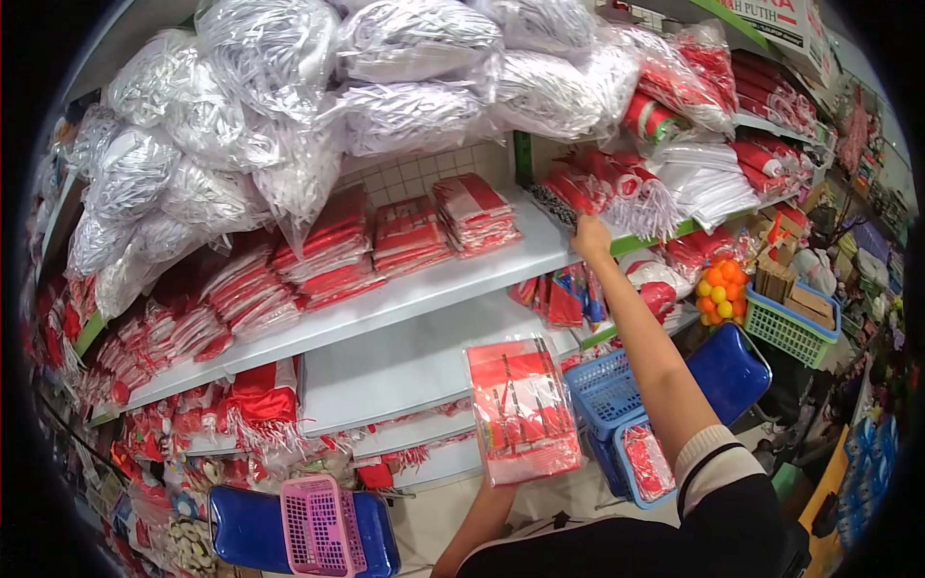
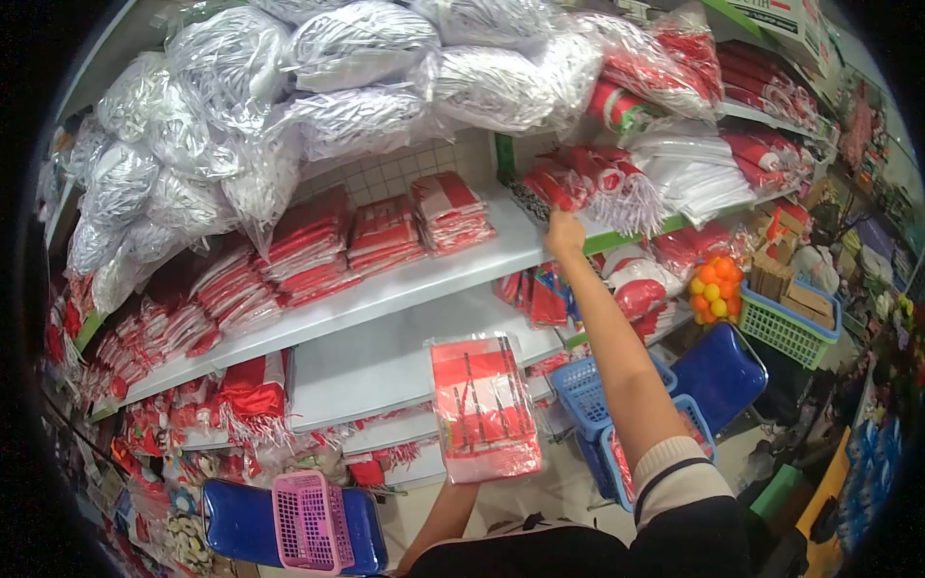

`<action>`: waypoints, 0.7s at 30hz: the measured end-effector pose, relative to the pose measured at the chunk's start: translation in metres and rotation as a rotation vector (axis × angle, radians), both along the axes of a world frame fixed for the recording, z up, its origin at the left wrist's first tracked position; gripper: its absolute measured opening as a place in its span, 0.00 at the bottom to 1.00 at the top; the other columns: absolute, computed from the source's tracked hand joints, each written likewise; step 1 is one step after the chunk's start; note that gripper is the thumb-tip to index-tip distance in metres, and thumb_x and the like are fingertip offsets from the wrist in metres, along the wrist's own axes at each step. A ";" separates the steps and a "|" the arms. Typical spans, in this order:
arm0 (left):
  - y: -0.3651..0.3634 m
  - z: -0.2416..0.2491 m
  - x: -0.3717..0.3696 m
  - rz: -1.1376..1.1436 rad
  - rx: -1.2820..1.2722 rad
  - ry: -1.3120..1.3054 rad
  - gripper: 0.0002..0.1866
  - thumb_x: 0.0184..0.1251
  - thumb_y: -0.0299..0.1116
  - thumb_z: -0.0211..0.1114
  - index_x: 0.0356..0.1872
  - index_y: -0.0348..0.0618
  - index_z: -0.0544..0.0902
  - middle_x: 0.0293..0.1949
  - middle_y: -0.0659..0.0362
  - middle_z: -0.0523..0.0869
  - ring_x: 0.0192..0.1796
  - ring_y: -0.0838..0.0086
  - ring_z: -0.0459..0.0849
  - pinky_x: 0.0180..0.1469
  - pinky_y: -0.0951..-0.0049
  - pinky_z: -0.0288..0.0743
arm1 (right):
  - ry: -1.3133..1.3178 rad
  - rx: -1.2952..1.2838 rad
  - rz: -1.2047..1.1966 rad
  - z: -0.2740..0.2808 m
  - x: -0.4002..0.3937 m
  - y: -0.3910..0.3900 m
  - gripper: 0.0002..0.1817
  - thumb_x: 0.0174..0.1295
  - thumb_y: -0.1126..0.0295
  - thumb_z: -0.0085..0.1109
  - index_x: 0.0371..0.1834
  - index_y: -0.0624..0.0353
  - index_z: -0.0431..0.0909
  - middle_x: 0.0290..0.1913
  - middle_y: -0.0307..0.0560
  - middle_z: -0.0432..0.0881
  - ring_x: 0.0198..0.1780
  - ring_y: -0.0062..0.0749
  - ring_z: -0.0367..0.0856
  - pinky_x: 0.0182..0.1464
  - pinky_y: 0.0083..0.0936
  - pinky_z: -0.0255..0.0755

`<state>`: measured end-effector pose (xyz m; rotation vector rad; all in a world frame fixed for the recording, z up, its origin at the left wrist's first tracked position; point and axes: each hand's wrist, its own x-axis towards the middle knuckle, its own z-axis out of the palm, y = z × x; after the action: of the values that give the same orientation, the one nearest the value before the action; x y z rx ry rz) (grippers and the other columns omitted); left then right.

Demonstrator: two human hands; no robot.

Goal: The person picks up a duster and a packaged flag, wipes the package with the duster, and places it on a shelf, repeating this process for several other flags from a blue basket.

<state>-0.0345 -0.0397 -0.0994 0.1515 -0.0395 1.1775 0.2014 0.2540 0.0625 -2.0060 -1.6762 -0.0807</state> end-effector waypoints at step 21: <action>0.247 0.139 -0.115 0.103 0.202 -0.036 0.26 0.71 0.48 0.43 0.59 0.39 0.71 0.59 0.46 0.74 0.59 0.50 0.73 0.62 0.46 0.65 | 0.149 0.820 1.010 -0.008 -0.187 -0.107 0.16 0.50 0.83 0.59 0.44 0.64 0.78 0.46 0.53 0.79 0.52 0.49 0.77 0.53 0.36 0.72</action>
<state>-0.1491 0.2078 0.0398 0.3129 -0.1846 1.2782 0.0148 0.1471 0.0543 -0.4730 -1.9192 -0.2038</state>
